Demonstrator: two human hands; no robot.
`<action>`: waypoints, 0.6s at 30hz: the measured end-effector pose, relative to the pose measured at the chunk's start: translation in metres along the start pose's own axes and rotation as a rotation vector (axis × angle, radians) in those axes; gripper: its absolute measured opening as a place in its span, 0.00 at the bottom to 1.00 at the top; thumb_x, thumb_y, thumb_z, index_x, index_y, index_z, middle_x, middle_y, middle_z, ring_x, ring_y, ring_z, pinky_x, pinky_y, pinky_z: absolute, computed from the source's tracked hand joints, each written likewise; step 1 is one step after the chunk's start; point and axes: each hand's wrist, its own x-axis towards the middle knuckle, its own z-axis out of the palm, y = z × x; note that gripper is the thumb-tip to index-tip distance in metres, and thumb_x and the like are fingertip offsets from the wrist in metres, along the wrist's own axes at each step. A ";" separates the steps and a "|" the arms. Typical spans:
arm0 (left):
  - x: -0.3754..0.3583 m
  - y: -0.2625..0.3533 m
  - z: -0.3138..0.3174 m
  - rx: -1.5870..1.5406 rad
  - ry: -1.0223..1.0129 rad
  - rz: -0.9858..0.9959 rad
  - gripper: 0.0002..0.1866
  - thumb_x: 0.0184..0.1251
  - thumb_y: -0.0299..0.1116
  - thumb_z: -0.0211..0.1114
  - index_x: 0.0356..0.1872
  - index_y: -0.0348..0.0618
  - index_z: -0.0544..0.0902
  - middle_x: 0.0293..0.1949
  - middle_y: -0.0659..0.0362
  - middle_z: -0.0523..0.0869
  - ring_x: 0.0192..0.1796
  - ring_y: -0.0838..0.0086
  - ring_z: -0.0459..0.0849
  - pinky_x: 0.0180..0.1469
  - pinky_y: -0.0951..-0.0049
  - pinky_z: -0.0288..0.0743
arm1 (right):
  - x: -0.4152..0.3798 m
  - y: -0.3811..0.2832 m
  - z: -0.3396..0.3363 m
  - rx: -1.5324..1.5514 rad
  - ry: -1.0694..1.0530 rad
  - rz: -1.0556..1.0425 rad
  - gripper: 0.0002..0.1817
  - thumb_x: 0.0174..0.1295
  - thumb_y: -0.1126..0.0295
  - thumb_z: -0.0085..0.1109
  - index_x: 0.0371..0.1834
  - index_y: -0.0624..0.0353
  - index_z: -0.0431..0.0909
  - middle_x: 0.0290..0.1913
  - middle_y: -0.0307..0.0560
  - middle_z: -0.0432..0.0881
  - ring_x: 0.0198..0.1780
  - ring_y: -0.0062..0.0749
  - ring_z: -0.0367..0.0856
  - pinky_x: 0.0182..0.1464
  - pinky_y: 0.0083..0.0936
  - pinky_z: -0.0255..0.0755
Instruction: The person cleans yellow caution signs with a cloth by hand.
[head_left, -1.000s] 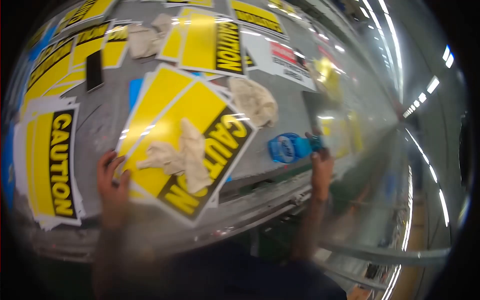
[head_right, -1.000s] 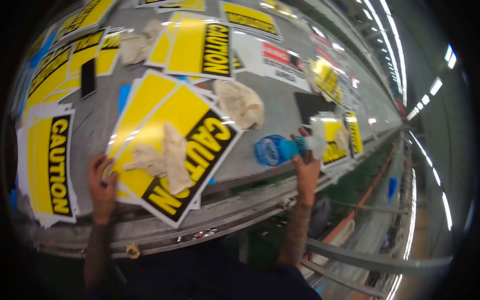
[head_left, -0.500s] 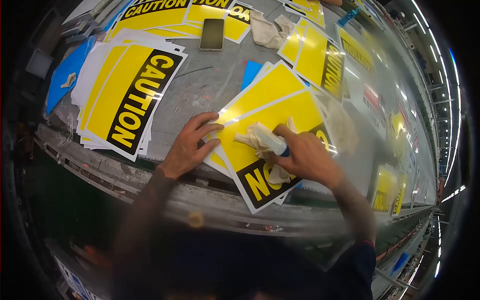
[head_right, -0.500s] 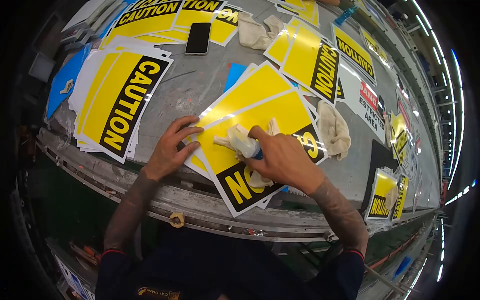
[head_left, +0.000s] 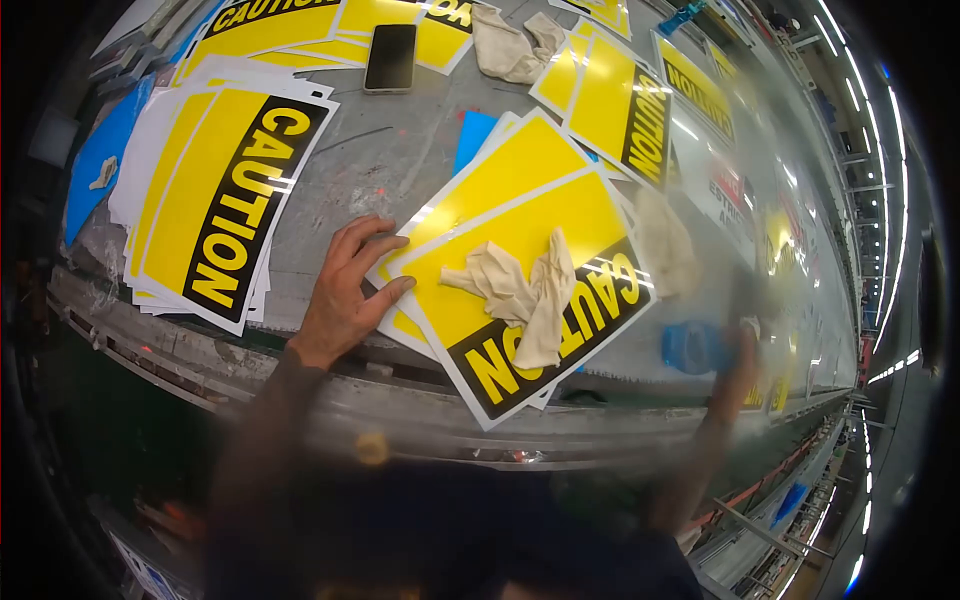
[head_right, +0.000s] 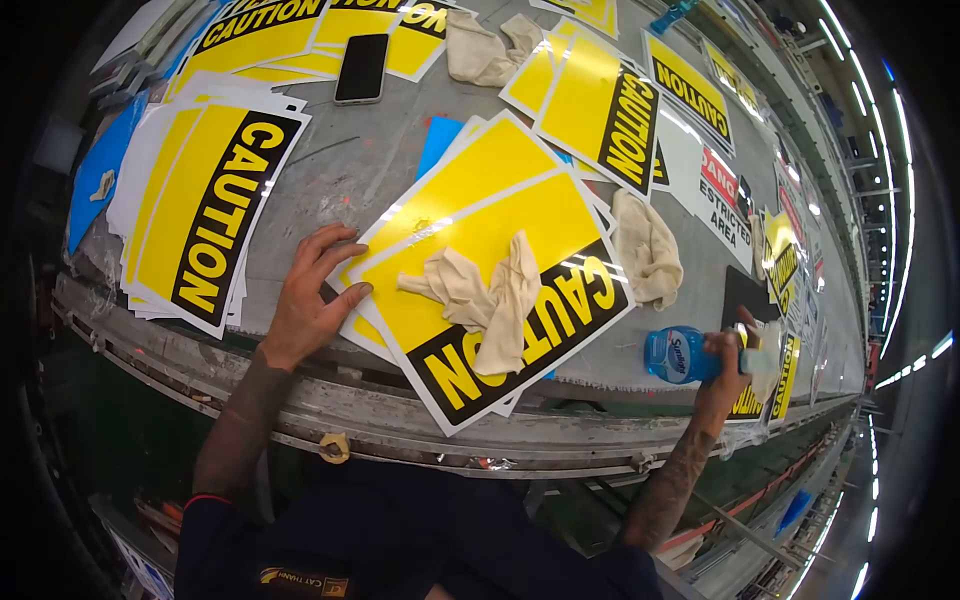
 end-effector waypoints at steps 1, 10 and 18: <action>-0.001 -0.003 0.003 0.021 -0.018 0.002 0.26 0.73 0.39 0.81 0.69 0.47 0.87 0.76 0.51 0.81 0.86 0.50 0.69 0.86 0.46 0.65 | 0.007 0.022 -0.018 0.164 0.073 -0.040 0.28 0.80 0.70 0.64 0.79 0.68 0.72 0.44 0.43 0.84 0.47 0.26 0.84 0.65 0.38 0.80; -0.001 0.000 0.011 0.068 -0.007 0.007 0.26 0.73 0.39 0.80 0.69 0.46 0.87 0.73 0.49 0.83 0.84 0.50 0.70 0.86 0.45 0.63 | -0.074 0.024 0.018 -0.261 0.321 -0.148 0.29 0.85 0.55 0.64 0.75 0.69 0.75 0.64 0.49 0.84 0.62 0.34 0.82 0.69 0.32 0.74; 0.006 0.007 0.014 0.121 -0.005 0.001 0.19 0.75 0.37 0.75 0.64 0.52 0.94 0.72 0.51 0.84 0.82 0.52 0.73 0.83 0.46 0.62 | -0.157 -0.055 0.211 -0.398 -0.278 -0.405 0.27 0.66 0.78 0.77 0.70 0.62 0.85 0.68 0.54 0.85 0.59 0.41 0.88 0.58 0.34 0.84</action>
